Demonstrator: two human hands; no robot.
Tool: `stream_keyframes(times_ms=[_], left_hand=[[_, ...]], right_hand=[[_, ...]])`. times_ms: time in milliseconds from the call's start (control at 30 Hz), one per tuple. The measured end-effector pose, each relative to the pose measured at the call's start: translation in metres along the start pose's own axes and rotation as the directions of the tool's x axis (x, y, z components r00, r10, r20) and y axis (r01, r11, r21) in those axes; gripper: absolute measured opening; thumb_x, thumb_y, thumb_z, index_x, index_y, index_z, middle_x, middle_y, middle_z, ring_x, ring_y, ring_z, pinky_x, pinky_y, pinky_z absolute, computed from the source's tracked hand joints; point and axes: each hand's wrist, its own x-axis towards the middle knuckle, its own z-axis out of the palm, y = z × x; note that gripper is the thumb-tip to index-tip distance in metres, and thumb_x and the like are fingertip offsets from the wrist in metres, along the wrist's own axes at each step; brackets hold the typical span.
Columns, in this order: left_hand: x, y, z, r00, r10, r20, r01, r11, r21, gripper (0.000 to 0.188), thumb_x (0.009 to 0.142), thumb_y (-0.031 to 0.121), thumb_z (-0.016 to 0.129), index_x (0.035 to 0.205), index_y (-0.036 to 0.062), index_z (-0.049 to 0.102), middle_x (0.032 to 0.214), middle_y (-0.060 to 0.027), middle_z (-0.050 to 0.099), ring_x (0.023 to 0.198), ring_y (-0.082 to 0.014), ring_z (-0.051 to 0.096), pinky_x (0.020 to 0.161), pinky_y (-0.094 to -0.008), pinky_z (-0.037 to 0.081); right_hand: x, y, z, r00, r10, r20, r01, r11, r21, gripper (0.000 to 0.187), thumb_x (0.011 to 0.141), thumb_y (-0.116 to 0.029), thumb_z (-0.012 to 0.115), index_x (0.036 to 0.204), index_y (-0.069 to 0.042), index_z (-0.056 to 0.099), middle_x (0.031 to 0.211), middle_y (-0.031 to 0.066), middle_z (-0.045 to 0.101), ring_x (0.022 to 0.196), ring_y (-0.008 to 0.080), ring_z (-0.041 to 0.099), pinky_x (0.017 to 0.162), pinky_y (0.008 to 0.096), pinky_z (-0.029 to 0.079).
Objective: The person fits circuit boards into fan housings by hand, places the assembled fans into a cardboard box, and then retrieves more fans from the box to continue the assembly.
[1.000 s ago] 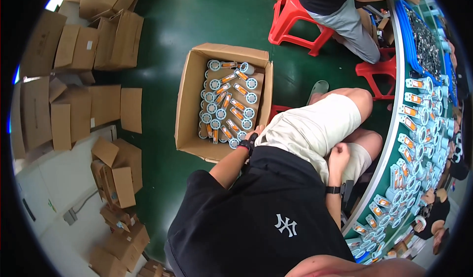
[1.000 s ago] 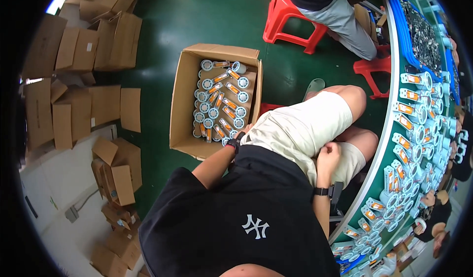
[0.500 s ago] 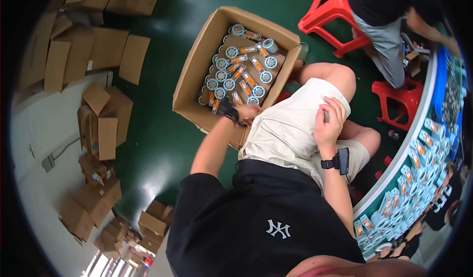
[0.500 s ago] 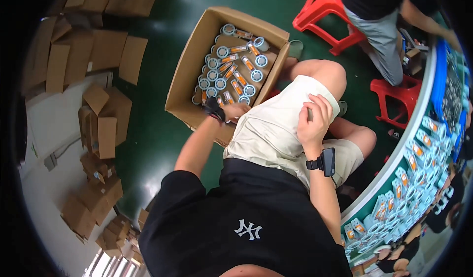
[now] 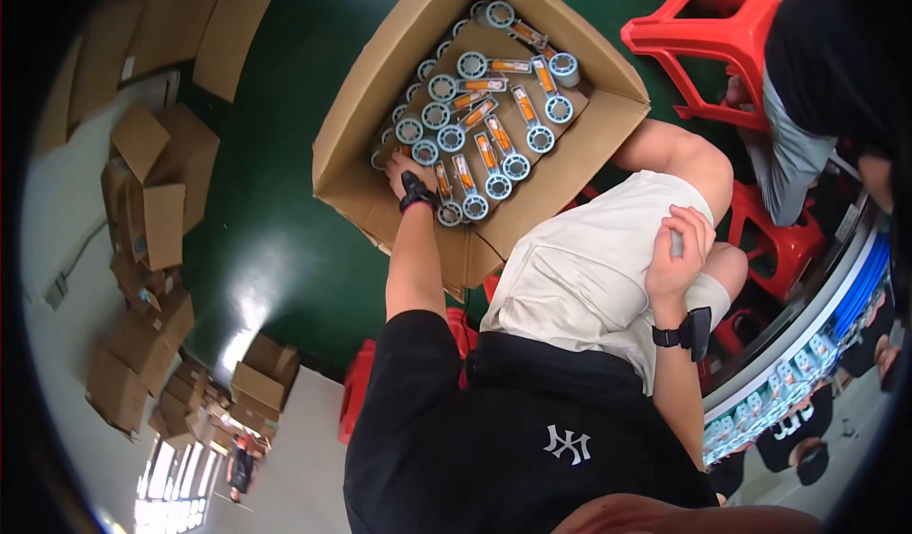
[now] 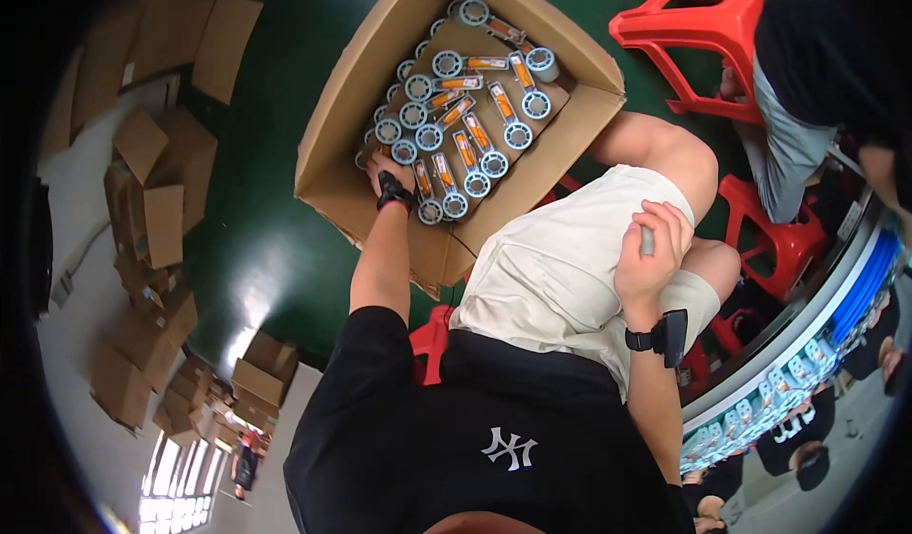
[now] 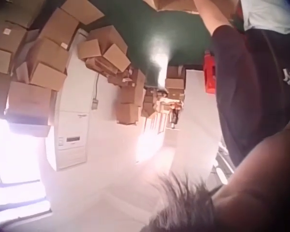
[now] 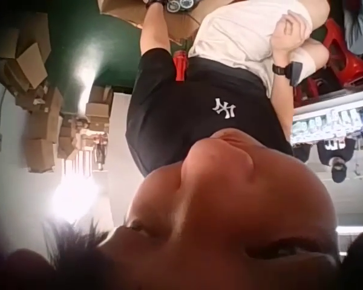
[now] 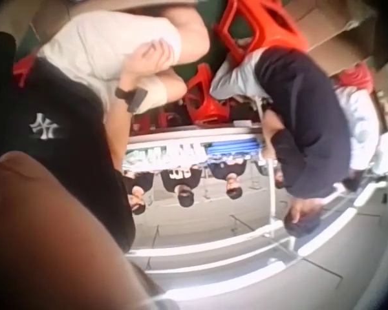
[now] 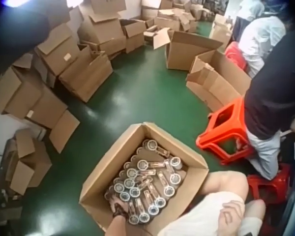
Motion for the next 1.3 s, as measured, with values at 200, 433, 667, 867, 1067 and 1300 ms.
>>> stream_keyframes(times_ms=[200, 433, 667, 867, 1067, 1300], left_hand=[[-0.019, 0.023, -0.004, 0.974, -0.214, 0.080, 0.226, 0.952, -0.206, 0.070, 0.077, 0.034, 0.081, 0.124, -0.0038, 0.046, 0.121, -0.0281, 0.062, 0.113, -0.0406, 0.064, 0.098, -0.0511, 0.052], [-0.012, -0.001, 0.020, 0.844, -0.504, 0.183, 0.533, 0.750, -0.392, 0.074, 0.083, 0.046, 0.078, 0.117, -0.0130, 0.050, 0.101, -0.0282, 0.068, 0.082, -0.0353, 0.071, 0.072, -0.0479, 0.058], [0.018, 0.003, -0.020, 0.790, -0.495, 0.362, 0.613, 0.650, -0.449, 0.078, 0.089, 0.063, 0.069, 0.098, -0.0139, 0.065, 0.072, -0.0196, 0.067, 0.041, -0.0296, 0.059, 0.041, -0.0390, 0.051], [0.021, 0.010, -0.030, 0.725, -0.422, 0.545, 0.653, 0.673, -0.348, 0.066, 0.095, 0.060, 0.063, 0.094, -0.0054, 0.069, 0.070, -0.0112, 0.066, 0.050, -0.0254, 0.064, 0.042, -0.0372, 0.051], [0.013, -0.022, 0.035, 0.790, -0.257, 0.557, 0.563, 0.664, -0.492, 0.051, 0.092, 0.048, 0.071, 0.095, -0.0031, 0.069, 0.076, -0.0147, 0.069, 0.066, -0.0306, 0.070, 0.056, -0.0420, 0.057], [-0.014, -0.015, 0.034, 0.960, -0.267, 0.082, 0.279, 0.908, -0.313, 0.042, 0.081, 0.023, 0.071, 0.113, -0.0033, 0.064, 0.105, -0.0264, 0.072, 0.103, -0.0452, 0.068, 0.096, -0.0483, 0.054]], right_hand=[[-0.007, 0.006, 0.004, 0.997, -0.038, 0.071, 0.039, 0.999, -0.006, 0.011, 0.084, 0.003, 0.066, 0.093, -0.003, 0.067, 0.112, 0.0092, 0.071, 0.119, 0.0329, 0.057, 0.107, 0.0441, 0.043], [-0.008, 0.004, 0.004, 0.997, -0.060, 0.050, 0.060, 0.998, 0.010, 0.011, 0.083, 0.003, 0.067, 0.092, -0.003, 0.068, 0.112, 0.0089, 0.071, 0.118, 0.0331, 0.058, 0.107, 0.0439, 0.043], [-0.009, 0.009, 0.002, 0.998, -0.042, 0.037, 0.040, 0.999, 0.031, 0.012, 0.082, 0.003, 0.066, 0.092, -0.004, 0.068, 0.113, 0.0080, 0.071, 0.118, 0.0329, 0.059, 0.107, 0.0438, 0.043], [-0.009, 0.014, -0.002, 0.999, -0.027, 0.029, 0.027, 0.999, 0.028, 0.013, 0.081, 0.003, 0.066, 0.092, -0.004, 0.069, 0.113, 0.0078, 0.071, 0.118, 0.0329, 0.059, 0.107, 0.0439, 0.043], [-0.010, 0.013, -0.001, 0.998, -0.052, 0.028, 0.050, 0.997, 0.054, 0.013, 0.080, 0.001, 0.067, 0.091, -0.006, 0.069, 0.112, 0.0070, 0.070, 0.116, 0.0341, 0.059, 0.104, 0.0451, 0.043], [-0.009, 0.017, -0.003, 0.998, -0.062, 0.030, 0.060, 0.997, 0.044, 0.014, 0.080, 0.001, 0.067, 0.092, -0.006, 0.069, 0.112, 0.0068, 0.071, 0.117, 0.0340, 0.058, 0.104, 0.0448, 0.043]])
